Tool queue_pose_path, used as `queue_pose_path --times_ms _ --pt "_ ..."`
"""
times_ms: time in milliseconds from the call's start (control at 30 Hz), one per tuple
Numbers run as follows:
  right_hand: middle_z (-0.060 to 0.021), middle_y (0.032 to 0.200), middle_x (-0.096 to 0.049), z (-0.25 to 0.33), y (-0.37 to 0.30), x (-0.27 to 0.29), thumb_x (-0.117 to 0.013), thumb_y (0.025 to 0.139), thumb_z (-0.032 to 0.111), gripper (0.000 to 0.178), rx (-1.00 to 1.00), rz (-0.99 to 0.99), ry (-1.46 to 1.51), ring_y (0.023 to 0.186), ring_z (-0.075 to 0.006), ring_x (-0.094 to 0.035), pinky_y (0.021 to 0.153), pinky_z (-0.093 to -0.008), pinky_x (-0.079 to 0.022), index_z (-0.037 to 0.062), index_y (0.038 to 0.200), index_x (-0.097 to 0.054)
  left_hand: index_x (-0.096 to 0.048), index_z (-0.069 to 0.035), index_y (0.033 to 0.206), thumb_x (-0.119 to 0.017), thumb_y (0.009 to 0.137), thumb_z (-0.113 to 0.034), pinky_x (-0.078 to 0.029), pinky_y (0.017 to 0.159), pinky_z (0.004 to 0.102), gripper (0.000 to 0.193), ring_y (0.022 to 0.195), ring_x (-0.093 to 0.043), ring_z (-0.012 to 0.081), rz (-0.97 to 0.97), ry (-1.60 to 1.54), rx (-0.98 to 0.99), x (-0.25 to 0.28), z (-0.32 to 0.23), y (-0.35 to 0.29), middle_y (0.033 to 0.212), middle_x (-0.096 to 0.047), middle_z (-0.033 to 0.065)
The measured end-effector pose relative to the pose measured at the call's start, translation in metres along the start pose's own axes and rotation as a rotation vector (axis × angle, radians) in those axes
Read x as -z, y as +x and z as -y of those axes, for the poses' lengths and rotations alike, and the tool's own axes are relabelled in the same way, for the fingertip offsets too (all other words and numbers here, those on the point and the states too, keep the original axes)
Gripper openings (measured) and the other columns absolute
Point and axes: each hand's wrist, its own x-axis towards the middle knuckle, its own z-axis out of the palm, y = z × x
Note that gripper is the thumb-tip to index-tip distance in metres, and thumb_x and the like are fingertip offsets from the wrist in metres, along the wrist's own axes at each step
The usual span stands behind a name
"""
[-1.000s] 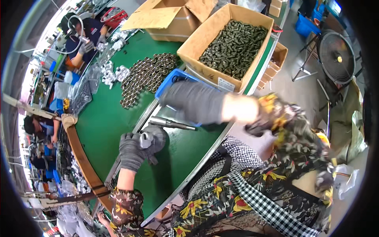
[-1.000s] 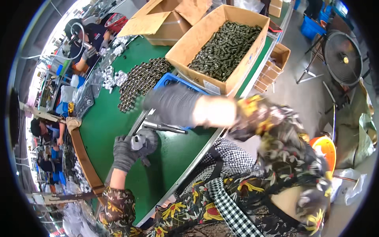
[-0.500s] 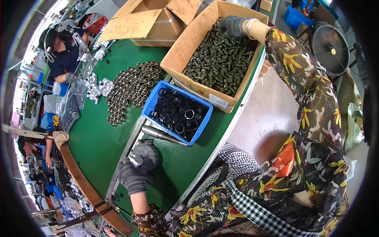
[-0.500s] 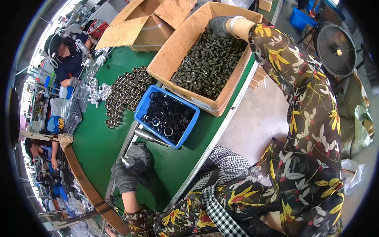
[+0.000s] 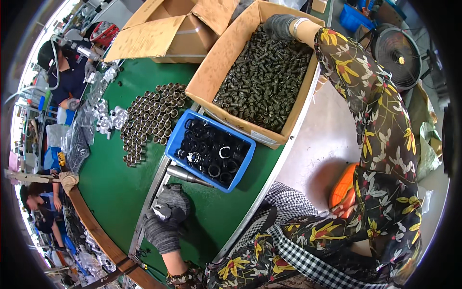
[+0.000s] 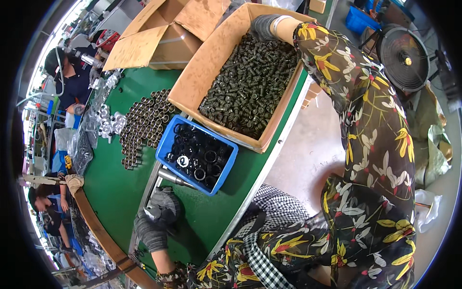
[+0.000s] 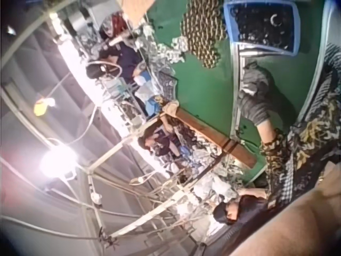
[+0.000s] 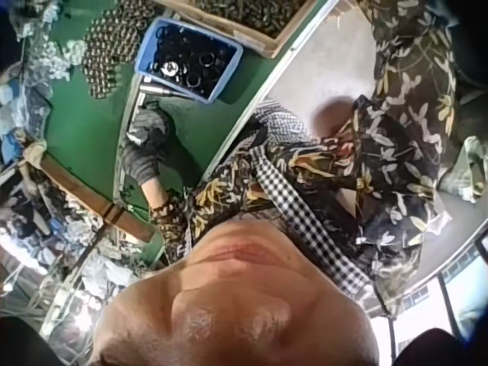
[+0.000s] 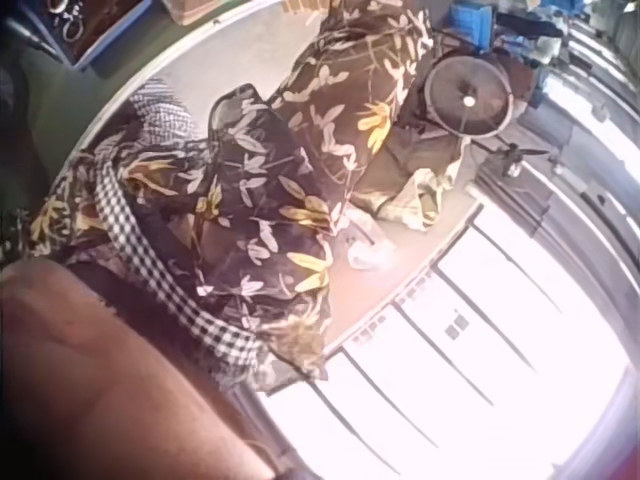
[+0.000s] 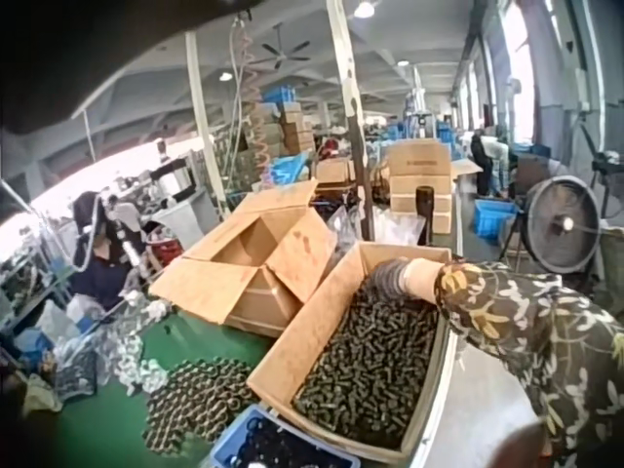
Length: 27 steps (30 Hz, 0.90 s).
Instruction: The person assembles metal housings by taking rubber seals and small components from containers, inserting them into the housings by hand, and pressing them into place using a metal rod.
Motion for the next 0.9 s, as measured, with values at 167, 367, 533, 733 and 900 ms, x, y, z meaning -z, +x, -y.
queue_pose_path --times_ms 167,367,533,733,900 --pt "-0.0069 0.092 -0.070 -0.051 -0.033 -0.009 -0.068 0.078 0.011 0.023 -0.088 0.137 0.110 0.087 -0.0245 -0.066 0.079 -0.0376 -0.052 0.0129 0.101 -0.070 -0.057 0.000 0.112 -0.085 0.056 -0.047 -0.048 0.087 0.0469 0.079 0.100 -0.058 0.0410 -0.003 -0.017 -0.038 -0.005 -0.015 0.003 0.106 -0.060 0.0223" --pt "-0.0092 0.087 -0.069 0.013 -0.013 -0.011 -0.068 0.077 0.011 0.025 0.194 0.056 0.200 0.086 -0.0265 -0.065 0.080 -0.0386 -0.050 0.0110 0.102 -0.069 -0.059 0.000 0.105 -0.084 0.056 -0.049 -0.047 0.083 0.0485 0.073 0.093 -0.059 0.0421 -0.062 -0.008 -0.022 -0.001 -0.007 0.001 0.096 -0.062 0.0221" --pt "-0.0077 0.099 -0.064 0.023 -0.022 -0.023 -0.071 0.076 0.015 0.018 0.286 0.045 0.092 0.094 -0.0307 -0.062 0.084 -0.0412 -0.051 0.0111 0.094 -0.069 -0.059 -0.001 0.103 -0.084 0.056 -0.046 -0.048 0.081 0.0477 0.070 0.090 -0.060 0.0411 -0.084 -0.017 -0.033 -0.004 -0.007 0.000 0.092 -0.063 0.0214" --pt "-0.0091 0.098 -0.057 0.031 -0.019 -0.039 -0.071 0.074 0.013 0.015 0.358 -0.018 -0.069 0.095 -0.0323 -0.060 0.080 -0.0431 -0.050 0.0096 0.088 -0.066 -0.058 0.000 0.106 -0.086 0.055 -0.046 -0.047 0.086 0.0475 0.074 0.099 -0.058 0.0405 0.037 -0.064 0.054 0.000 -0.013 0.002 0.104 -0.059 0.0203" --pt "-0.0111 0.096 -0.067 0.033 -0.014 -0.028 -0.079 0.067 0.023 0.029 0.203 0.086 0.176 0.093 -0.0309 -0.064 0.079 -0.0423 -0.052 0.0116 0.093 -0.071 -0.057 -0.001 0.107 -0.085 0.057 -0.048 -0.047 0.085 0.0473 0.074 0.098 -0.058 0.0397 0.020 -0.062 0.035 0.000 -0.009 0.001 0.104 -0.058 0.0198"
